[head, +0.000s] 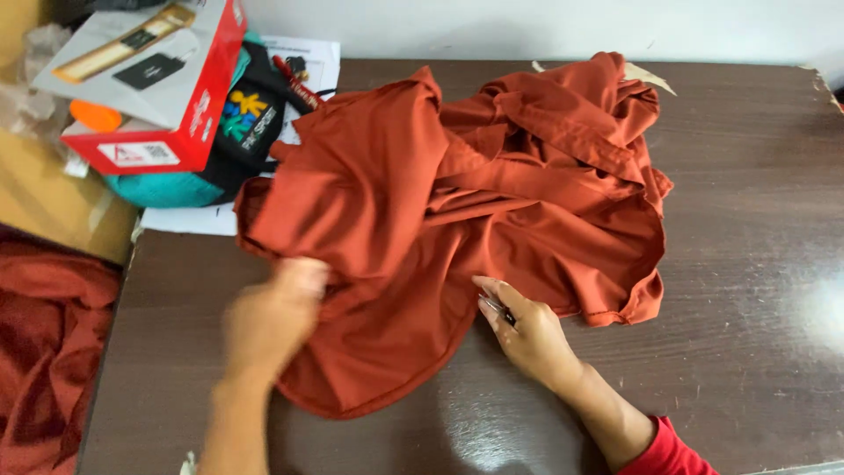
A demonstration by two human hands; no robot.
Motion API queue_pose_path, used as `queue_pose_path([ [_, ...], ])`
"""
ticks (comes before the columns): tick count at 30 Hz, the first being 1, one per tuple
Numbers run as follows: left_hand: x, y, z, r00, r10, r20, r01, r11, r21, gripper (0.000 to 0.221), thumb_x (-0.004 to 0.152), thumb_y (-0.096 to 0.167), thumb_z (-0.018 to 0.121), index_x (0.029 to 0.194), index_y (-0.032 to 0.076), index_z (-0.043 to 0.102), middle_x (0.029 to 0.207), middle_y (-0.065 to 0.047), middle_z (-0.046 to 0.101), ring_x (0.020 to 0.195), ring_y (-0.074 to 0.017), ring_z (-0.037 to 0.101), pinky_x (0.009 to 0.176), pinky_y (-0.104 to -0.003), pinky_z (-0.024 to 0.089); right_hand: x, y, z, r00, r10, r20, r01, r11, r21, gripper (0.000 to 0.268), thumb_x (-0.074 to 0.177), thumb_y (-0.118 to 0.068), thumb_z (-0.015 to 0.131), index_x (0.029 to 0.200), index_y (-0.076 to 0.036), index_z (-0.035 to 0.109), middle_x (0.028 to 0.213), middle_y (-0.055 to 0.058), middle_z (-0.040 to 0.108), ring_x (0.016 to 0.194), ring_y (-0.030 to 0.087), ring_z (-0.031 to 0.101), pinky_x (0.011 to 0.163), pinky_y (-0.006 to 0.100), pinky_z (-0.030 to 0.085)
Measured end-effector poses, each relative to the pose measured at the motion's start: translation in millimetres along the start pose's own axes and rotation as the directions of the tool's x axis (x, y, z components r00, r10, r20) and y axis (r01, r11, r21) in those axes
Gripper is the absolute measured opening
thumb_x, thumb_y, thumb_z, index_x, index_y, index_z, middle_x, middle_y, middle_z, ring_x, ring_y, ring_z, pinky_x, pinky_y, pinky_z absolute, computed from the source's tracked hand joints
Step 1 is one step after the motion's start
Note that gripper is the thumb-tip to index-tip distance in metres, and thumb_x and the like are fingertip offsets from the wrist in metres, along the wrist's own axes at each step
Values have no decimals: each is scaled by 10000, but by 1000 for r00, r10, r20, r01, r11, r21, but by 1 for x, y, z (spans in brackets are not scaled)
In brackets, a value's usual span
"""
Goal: Trimming loose threads from a red garment using thread nippers on a work table
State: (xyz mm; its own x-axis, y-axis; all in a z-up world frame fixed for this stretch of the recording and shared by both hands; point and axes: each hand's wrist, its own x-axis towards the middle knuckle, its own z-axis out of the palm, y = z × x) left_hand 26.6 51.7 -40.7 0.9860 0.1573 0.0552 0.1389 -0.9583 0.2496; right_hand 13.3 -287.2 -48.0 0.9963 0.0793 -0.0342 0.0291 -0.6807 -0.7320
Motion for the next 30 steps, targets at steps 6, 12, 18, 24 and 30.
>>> queue_pose_path([
  [6, 7, -111, -21, 553, 12, -833, -61, 998, -26, 117, 1168, 19, 736, 1269, 72, 761, 1125, -89, 718, 974, -342, 691, 958, -441, 527, 9, 2, -4, 997, 76, 12, -76, 996, 51, 302, 932, -387, 700, 1226, -332, 739, 1155, 10, 798, 1128, 275, 716, 944, 455, 575],
  [12, 29, 37, -35, 576, 244, -780, -403, 915, -12, 102, 1017, 94, 785, 1105, 145, 788, 1019, -32, 734, 926, -288, 686, 908, -416, 529, 22, 7, 0, 962, 95, -256, -25, 964, 264, 197, 926, -268, 736, 1108, -241, 808, 932, 83, 797, 953, 298, 762, 854, 429, 594],
  [18, 43, 210, 11, 967, 208, 148, 135, 74, -988, 395, 954, 142, 653, 1321, -4, 644, 1208, -263, 710, 1147, -357, 700, 1024, -465, 547, 41, 21, -18, 795, 444, -412, 40, 640, 767, 226, 1064, -158, 544, 1107, -46, 735, 476, -4, 410, 361, 88, 403, 355, 192, 358],
  [24, 94, 280, 113, 841, 3, 541, 472, -492, -732, 555, 984, 60, 646, 1464, -111, 428, 1508, -330, 443, 1416, -394, 481, 1205, -468, 375, 45, 24, -18, 727, 577, -373, 72, 476, 877, 238, 1054, -203, 560, 1133, -45, 720, 490, 62, 432, 329, 137, 423, 321, 226, 345],
  [30, 103, 293, 112, 766, 27, 642, 567, -498, -656, 633, 894, 194, 814, 1331, -27, 414, 1297, -217, 369, 1200, -311, 453, 1079, -409, 416, 42, 24, -13, 729, 575, -372, 79, 469, 880, 228, 1053, -181, 563, 1091, -38, 736, 442, 52, 433, 302, 130, 424, 307, 222, 340],
])
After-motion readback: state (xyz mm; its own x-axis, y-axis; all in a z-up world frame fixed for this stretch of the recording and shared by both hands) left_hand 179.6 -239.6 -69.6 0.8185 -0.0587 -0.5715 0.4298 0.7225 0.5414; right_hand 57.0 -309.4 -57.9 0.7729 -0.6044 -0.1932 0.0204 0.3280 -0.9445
